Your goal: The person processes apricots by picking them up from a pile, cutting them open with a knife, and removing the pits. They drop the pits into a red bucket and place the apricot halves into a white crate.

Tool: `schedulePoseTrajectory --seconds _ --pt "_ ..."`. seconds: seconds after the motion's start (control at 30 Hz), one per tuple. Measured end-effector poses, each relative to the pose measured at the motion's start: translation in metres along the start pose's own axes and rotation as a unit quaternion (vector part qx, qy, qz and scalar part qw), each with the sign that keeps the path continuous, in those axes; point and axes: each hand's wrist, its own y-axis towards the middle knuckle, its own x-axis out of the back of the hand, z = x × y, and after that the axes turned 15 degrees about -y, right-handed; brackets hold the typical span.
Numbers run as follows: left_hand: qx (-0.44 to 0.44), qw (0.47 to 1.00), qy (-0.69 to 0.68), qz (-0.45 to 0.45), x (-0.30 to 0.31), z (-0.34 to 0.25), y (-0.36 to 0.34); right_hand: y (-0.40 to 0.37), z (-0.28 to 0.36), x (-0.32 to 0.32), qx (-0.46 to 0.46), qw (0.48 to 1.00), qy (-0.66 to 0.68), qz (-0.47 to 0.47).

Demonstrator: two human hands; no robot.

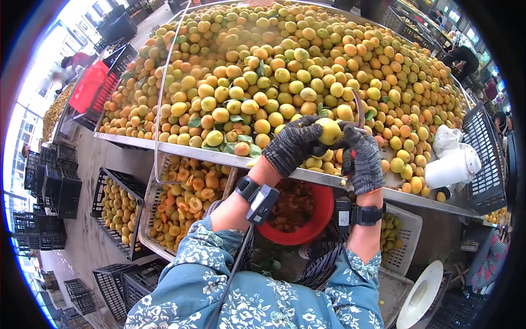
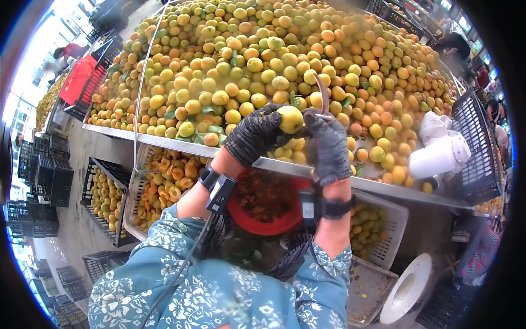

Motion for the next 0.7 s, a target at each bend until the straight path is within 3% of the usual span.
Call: schedulePoseTrajectory --seconds 0.03,0.07,0.13,0.17,0.2,0.3,0.37,0.5,0.7 --pt "-0.153 0.957 0.248 0.017 0.004 0.001 0.002 -0.004 0.010 0.007 -0.052 0.997 -0.056 0.016" --pt "-0.155 0.956 0.250 0.016 0.007 0.002 0.001 -0.004 0.009 0.011 -0.050 0.997 -0.055 0.018" --pt "-0.278 0.829 0.485 -0.022 0.002 -0.007 -0.003 0.000 0.007 0.015 -0.098 0.983 -0.152 -0.032" --pt "-0.277 0.805 0.522 -0.047 -0.001 -0.012 -0.005 0.006 -0.001 0.014 -0.060 0.980 -0.182 -0.051" --pt "-0.279 0.802 0.526 -0.049 -0.002 -0.013 -0.004 0.011 -0.004 0.015 -0.027 0.954 -0.291 -0.064" --pt "-0.301 0.784 0.535 -0.091 -0.003 -0.015 -0.003 0.004 -0.002 0.013 -0.040 0.948 -0.310 -0.050" --pt "-0.296 0.786 0.535 -0.093 -0.002 -0.017 -0.004 -0.009 0.011 0.000 -0.083 0.974 -0.205 -0.041" --pt "-0.301 0.789 0.529 -0.077 0.001 -0.018 -0.003 -0.018 0.003 -0.012 -0.041 0.993 -0.112 -0.011" --pt "-0.311 0.808 0.490 -0.098 0.001 -0.016 -0.004 -0.025 -0.013 -0.034 0.031 0.988 -0.145 -0.034"
